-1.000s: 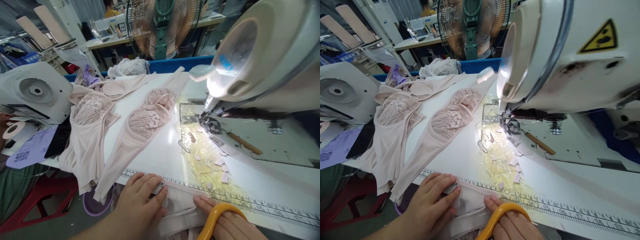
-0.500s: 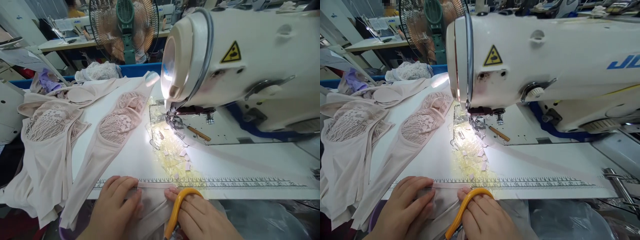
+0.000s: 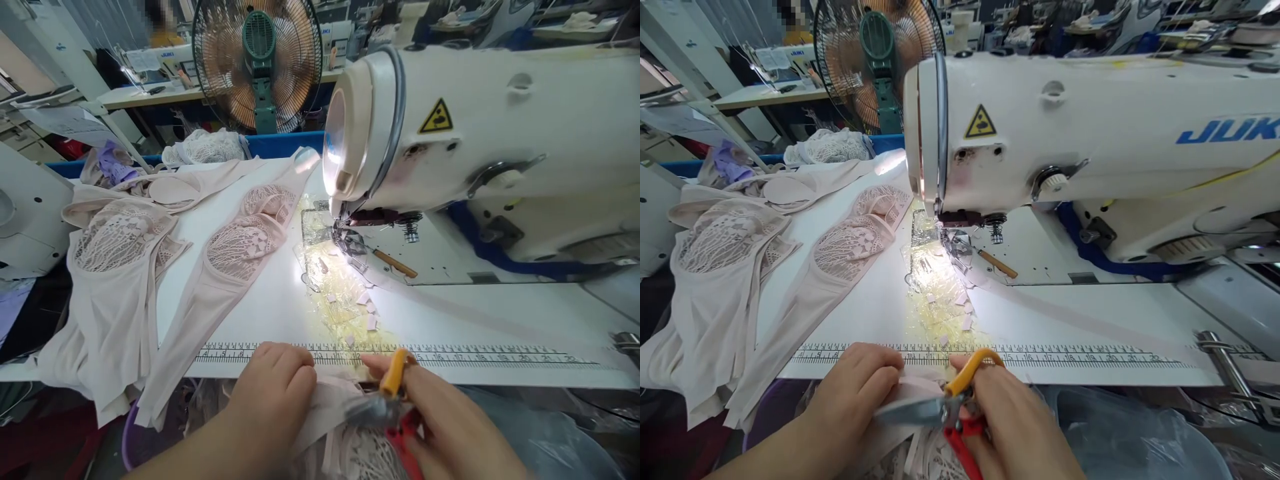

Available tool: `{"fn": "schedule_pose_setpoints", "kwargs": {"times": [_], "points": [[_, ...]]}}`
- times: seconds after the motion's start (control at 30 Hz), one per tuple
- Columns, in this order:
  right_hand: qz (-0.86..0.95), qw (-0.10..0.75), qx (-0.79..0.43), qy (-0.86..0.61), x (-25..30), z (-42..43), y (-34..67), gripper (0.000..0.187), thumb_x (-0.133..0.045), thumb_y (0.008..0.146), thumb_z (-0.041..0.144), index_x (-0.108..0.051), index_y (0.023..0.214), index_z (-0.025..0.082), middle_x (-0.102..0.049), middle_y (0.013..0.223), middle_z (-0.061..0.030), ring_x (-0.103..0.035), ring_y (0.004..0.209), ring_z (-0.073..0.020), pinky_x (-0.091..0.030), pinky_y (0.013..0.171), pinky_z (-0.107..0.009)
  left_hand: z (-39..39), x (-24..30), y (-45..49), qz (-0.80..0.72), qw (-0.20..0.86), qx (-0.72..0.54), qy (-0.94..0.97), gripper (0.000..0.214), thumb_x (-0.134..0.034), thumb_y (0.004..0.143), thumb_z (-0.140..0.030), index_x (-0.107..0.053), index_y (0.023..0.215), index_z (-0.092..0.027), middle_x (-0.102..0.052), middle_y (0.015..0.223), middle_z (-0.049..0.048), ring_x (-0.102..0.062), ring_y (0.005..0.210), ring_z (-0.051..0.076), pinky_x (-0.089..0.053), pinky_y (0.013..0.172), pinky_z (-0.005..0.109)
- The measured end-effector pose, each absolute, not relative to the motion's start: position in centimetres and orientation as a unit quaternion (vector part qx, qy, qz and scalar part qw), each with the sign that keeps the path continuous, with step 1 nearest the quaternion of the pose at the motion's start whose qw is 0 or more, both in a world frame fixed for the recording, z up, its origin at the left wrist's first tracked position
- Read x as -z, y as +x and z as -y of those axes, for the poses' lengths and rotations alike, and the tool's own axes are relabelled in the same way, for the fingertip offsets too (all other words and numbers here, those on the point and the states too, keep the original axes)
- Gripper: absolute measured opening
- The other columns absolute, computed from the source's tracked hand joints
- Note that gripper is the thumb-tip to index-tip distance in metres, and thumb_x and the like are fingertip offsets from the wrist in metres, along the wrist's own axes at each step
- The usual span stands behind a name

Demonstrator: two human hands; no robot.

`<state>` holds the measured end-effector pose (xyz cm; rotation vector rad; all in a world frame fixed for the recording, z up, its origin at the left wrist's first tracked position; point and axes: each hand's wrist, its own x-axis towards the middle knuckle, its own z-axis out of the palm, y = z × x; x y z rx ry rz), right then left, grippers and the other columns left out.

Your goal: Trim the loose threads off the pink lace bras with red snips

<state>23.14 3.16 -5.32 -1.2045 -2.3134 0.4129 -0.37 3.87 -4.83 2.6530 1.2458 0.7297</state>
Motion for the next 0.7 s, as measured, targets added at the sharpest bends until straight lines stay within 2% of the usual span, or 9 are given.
{"fn": "schedule_pose_setpoints", "kwargs": {"times": [0.03, 0.07, 0.1, 0.13, 0.23, 0.3, 0.43, 0.57, 0.7], "points": [[0.823, 0.246, -0.194, -0.474, 5.3, -3.2, 23.2, 0.011, -0.042, 0.087, 0.017, -0.05, 0.094, 0.022, -0.068, 0.086, -0.0037, -0.068, 0.077, -0.0189, -0.058, 0.062, -0.027, -3.4, 4.9, -0.4, -0.395, 0.063, -0.254, 0.881, 0.019, -0.039, 0.09, -0.008, -0.054, 0.079, -0.015, -0.066, 0.085, 0.006, -0.058, 0.073, 0.017, -0.046, 0.066, 0.031], [0.798, 0.237, -0.246, -0.496, 5.1, -3.3, 23.2, 0.007, -0.043, 0.087, 0.019, -0.044, 0.083, 0.025, -0.064, 0.075, -0.0008, -0.065, 0.066, -0.018, -0.055, 0.054, -0.026, -2.9, 5.0, -0.4, -0.38, 0.065, -0.262, 0.885, 0.019, -0.04, 0.09, -0.007, -0.054, 0.079, -0.015, -0.066, 0.082, 0.0055, -0.057, 0.071, 0.017, -0.045, 0.065, 0.031], [0.776, 0.223, -0.299, -0.508, 5.0, -3.3, 23.2, 0.014, -0.043, 0.088, 0.019, -0.038, 0.076, 0.026, -0.06, 0.068, 0.0014, -0.061, 0.059, -0.0171, -0.051, 0.049, -0.026, -2.4, 5.2, -0.4, -0.367, 0.067, -0.27, 0.888, 0.018, -0.041, 0.09, -0.007, -0.054, 0.08, -0.014, -0.066, 0.081, 0.0056, -0.056, 0.07, 0.016, -0.045, 0.064, 0.031], [0.76, 0.207, -0.343, -0.512, 4.8, -3.2, 23.0, 0.019, -0.043, 0.088, 0.02, -0.034, 0.072, 0.026, -0.057, 0.065, 0.0024, -0.058, 0.056, -0.0165, -0.048, 0.047, -0.025, -1.9, 5.5, -0.4, -0.358, 0.07, -0.28, 0.888, 0.017, -0.042, 0.09, -0.007, -0.055, 0.081, -0.014, -0.067, 0.082, 0.0064, -0.056, 0.07, 0.016, -0.045, 0.064, 0.03], [0.746, 0.163, -0.41, -0.5, 4.3, -2.7, 22.4, 0.017, -0.042, 0.086, 0.02, -0.035, 0.072, 0.026, -0.058, 0.068, 0.0015, -0.057, 0.059, -0.0173, -0.045, 0.05, -0.026, -0.5, 6.2, -0.4, -0.353, 0.076, -0.307, 0.88, 0.012, -0.046, 0.089, -0.007, -0.056, 0.086, -0.011, -0.067, 0.093, 0.0106, -0.059, 0.078, 0.018, -0.047, 0.07, 0.033], [0.752, 0.134, -0.415, -0.494, 4.3, -2.2, 22.0, 0.017, -0.044, 0.083, 0.014, -0.036, 0.073, 0.025, -0.058, 0.07, 0.0027, -0.056, 0.06, -0.0165, -0.044, 0.051, -0.024, 0.3, 6.6, -0.4, -0.365, 0.078, -0.313, 0.873, 0.011, -0.047, 0.088, -0.006, -0.056, 0.086, -0.011, -0.067, 0.098, 0.0125, -0.06, 0.083, 0.02, -0.048, 0.072, 0.033], [0.779, 0.116, -0.369, -0.493, 5.0, -1.4, 21.3, 0.028, -0.046, 0.071, -0.001, -0.035, 0.071, 0.025, -0.055, 0.068, 0.0054, -0.054, 0.057, -0.0137, -0.041, 0.05, -0.021, 1.2, 7.1, -0.3, -0.389, 0.074, -0.297, 0.869, 0.015, -0.045, 0.087, -0.007, -0.056, 0.08, -0.014, -0.068, 0.09, 0.01, -0.06, 0.077, 0.019, -0.048, 0.067, 0.031], [0.798, 0.109, -0.343, -0.484, 5.2, -0.9, 20.6, 0.03, -0.047, 0.066, -0.004, -0.037, 0.069, 0.024, -0.055, 0.068, 0.0049, -0.051, 0.056, -0.0142, -0.039, 0.049, -0.022, 1.6, 7.2, -0.2, -0.415, 0.058, -0.266, 0.868, 0.014, -0.047, 0.086, -0.01, -0.059, 0.088, -0.016, -0.067, 0.107, 0.0112, -0.061, 0.086, 0.021, -0.051, 0.071, 0.034], [0.794, 0.185, -0.379, -0.438, 3.9, -0.3, 20.6, 0.023, -0.042, 0.065, 0.002, -0.033, 0.066, 0.024, -0.049, 0.066, 0.0035, -0.047, 0.056, -0.0145, -0.038, 0.047, -0.022, 1.4, 5.9, -0.5, -0.385, 0.073, -0.27, 0.88, 0.015, -0.049, 0.082, -0.007, -0.059, 0.087, -0.017, -0.068, 0.086, 0.0047, -0.059, 0.085, 0.021, -0.05, 0.074, 0.036]]}}
